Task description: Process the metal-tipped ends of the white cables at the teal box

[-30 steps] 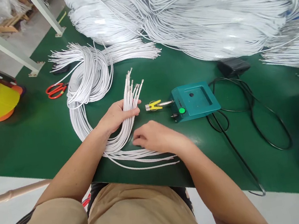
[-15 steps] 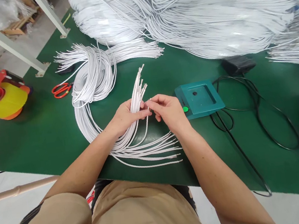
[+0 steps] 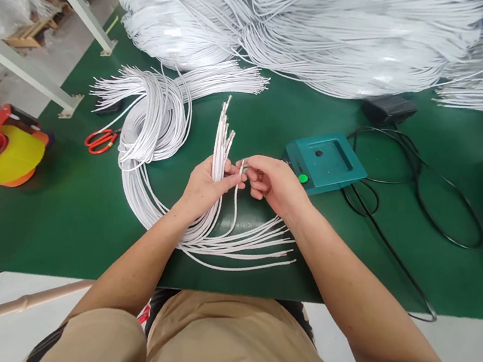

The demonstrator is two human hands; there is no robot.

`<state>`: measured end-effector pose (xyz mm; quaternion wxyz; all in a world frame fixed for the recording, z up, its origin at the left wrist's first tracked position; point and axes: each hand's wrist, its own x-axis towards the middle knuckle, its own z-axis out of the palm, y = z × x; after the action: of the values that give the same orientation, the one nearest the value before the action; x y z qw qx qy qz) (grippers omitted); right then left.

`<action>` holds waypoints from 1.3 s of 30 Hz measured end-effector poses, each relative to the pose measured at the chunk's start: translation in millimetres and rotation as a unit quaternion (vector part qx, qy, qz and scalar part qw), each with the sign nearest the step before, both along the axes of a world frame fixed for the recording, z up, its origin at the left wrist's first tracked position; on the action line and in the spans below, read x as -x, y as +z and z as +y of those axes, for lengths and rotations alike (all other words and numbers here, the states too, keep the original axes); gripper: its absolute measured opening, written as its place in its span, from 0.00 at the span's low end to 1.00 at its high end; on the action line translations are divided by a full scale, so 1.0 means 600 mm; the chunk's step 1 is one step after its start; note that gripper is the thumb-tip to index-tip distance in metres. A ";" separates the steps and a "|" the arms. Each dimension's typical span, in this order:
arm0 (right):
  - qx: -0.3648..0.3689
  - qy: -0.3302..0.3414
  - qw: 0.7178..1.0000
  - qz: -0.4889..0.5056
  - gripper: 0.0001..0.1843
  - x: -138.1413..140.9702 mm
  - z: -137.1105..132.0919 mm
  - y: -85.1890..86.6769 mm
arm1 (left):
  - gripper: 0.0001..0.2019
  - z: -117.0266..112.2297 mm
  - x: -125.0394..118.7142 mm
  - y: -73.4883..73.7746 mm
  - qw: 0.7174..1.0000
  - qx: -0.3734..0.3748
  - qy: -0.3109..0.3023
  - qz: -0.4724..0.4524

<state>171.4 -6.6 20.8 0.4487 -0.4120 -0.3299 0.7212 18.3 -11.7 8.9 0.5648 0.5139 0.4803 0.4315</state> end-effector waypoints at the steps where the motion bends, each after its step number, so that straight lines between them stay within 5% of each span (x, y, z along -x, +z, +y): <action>1: 0.001 0.009 1.000 0.003 0.12 -0.002 0.001 0.000 | 0.15 -0.001 0.000 -0.001 1.000 -0.002 -0.011 0.006; 5: -0.006 0.029 0.999 -0.014 0.20 -0.009 0.003 -0.001 | 0.15 -0.005 -0.003 -0.001 0.999 -0.006 -0.037 0.020; 13: 0.004 0.052 0.998 0.036 0.18 -0.017 -0.003 -0.002 | 0.15 -0.003 0.000 -0.001 1.000 -0.003 -0.028 -0.010; 22: -0.157 -0.066 0.966 -0.194 0.07 -0.003 -0.007 -0.001 | 0.25 0.003 0.006 -0.015 0.994 -0.006 -0.076 -0.083; 30: -0.048 -0.033 0.986 -0.158 0.04 -0.012 -0.004 0.005 | 0.20 -0.002 0.000 -0.005 0.994 0.017 -0.082 -0.066; 36: -0.159 -0.024 0.951 -0.264 0.08 -0.018 -0.006 0.001 | 0.22 -0.001 0.002 -0.001 0.994 0.035 -0.068 -0.073; 39: -0.312 -0.019 0.862 -0.398 0.10 -0.016 -0.008 -0.010 | 0.23 0.001 0.006 -0.002 0.991 0.076 -0.065 -0.093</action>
<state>180.9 -11.2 14.9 0.3981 -0.5088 -0.6805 0.3459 14.6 -11.3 7.9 0.6712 0.4578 0.4225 0.4018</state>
